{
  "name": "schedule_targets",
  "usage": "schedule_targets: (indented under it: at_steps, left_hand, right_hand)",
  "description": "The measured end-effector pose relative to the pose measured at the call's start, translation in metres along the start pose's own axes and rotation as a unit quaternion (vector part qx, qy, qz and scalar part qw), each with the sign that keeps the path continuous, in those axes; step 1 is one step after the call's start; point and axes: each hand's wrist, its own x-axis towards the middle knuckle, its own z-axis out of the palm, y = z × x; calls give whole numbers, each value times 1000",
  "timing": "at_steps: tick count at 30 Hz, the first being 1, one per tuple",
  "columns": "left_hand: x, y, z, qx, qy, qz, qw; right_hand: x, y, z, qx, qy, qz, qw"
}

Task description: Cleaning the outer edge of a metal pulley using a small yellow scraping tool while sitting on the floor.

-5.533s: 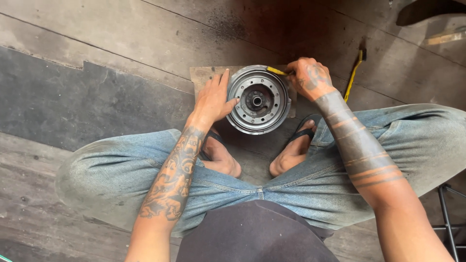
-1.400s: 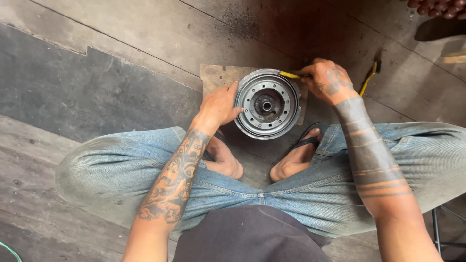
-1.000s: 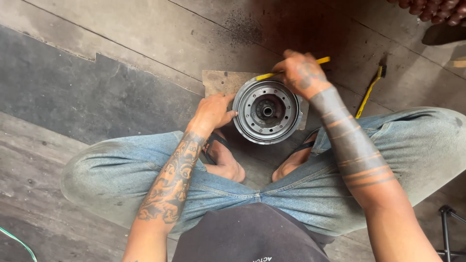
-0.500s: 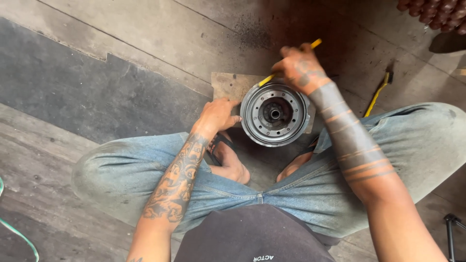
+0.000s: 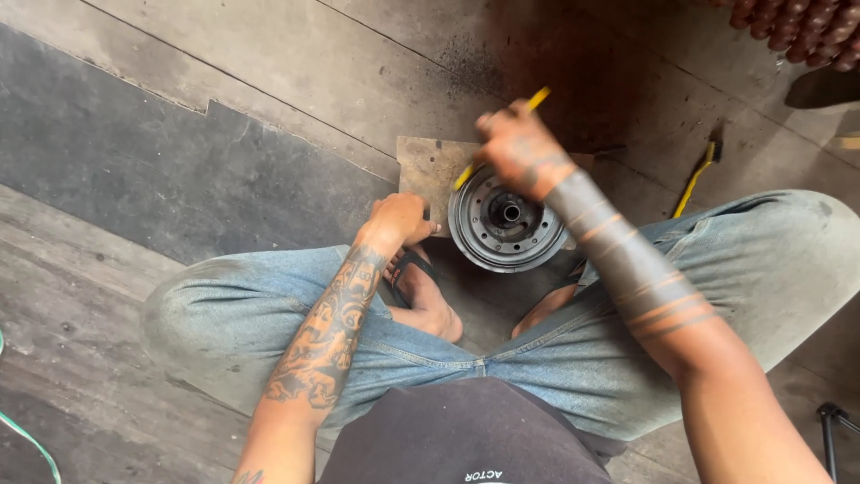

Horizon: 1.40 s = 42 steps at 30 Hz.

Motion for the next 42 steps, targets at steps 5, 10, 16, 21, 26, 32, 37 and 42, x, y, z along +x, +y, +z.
schedule_targets:
  at_steps: [5, 10, 16, 21, 26, 32, 37, 42]
  left_hand:
    - [-27, 14, -27, -19, -35, -23, 999]
    - [-27, 15, -30, -37, -35, -30, 998]
    - [-9, 5, -7, 0, -53, -15, 998]
    - [0, -2, 1, 9, -54, -11, 998]
    - [-1, -1, 4, 5, -53, -14, 998]
    - [-15, 8, -10, 2, -60, -13, 998]
    - [-22, 22, -10, 3, -91, -29, 995]
    - [-52, 74, -10, -172, -121, 21, 977]
  right_hand:
    - [-1, 19, 21, 89, 38, -18, 995]
    - [5, 5, 13, 21, 27, -5, 999]
    - [1, 21, 8, 39, 16, -7, 999]
    - [7, -24, 4, 108, -1, -50, 993]
    - [-5, 27, 22, 79, -7, 5, 997]
    - [2, -11, 5, 114, -43, -17, 992]
    - [-17, 58, 27, 92, -68, 80, 990]
    - [-61, 83, 48, 101, -166, 255, 947]
